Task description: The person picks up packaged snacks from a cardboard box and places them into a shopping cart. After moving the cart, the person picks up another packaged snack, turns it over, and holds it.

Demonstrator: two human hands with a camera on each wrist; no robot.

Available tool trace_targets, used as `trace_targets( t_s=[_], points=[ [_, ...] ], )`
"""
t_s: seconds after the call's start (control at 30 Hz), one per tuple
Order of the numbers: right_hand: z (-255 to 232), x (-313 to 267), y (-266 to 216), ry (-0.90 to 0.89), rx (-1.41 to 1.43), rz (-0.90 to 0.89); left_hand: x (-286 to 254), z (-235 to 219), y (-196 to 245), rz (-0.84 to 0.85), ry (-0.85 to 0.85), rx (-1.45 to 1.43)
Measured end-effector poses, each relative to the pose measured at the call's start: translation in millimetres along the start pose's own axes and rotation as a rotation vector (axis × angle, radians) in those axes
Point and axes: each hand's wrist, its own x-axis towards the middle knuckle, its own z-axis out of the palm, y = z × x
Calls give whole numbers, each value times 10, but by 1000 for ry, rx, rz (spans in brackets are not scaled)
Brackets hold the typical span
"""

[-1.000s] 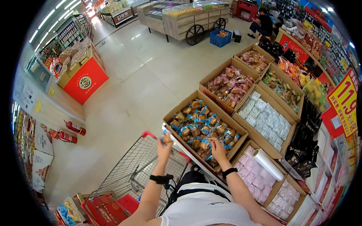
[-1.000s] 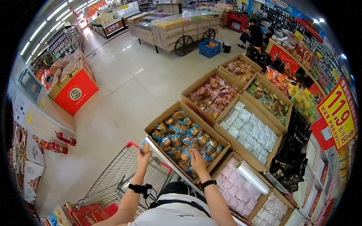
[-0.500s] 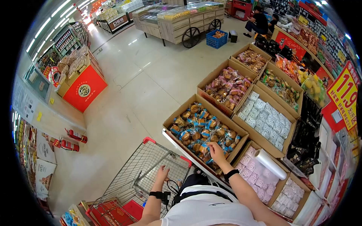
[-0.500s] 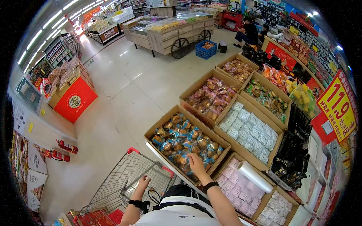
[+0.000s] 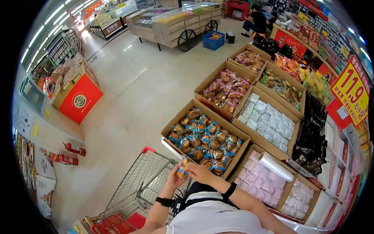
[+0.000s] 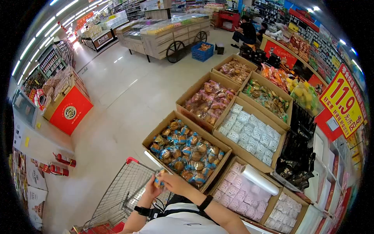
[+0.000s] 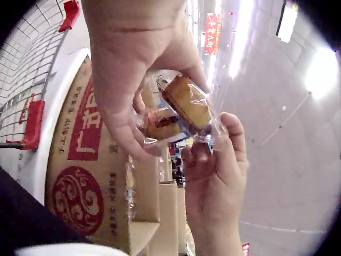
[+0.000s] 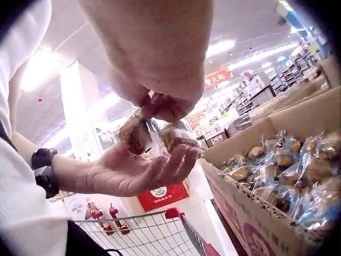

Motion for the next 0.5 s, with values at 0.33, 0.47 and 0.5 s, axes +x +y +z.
trace_targets(
  t_s=[0.33, 0.47, 0.5],
  points=[
    [-36, -153, 386, -115, -122, 201, -341, -1257, 118, 237, 710, 10],
    [-306, -330, 678, 10, -276, 508, -914, -2492, -227, 204, 784, 745],
    [-378, -396, 764, 8, -371, 578, -1077, -3252, -279, 38, 600, 1330]
  ],
)
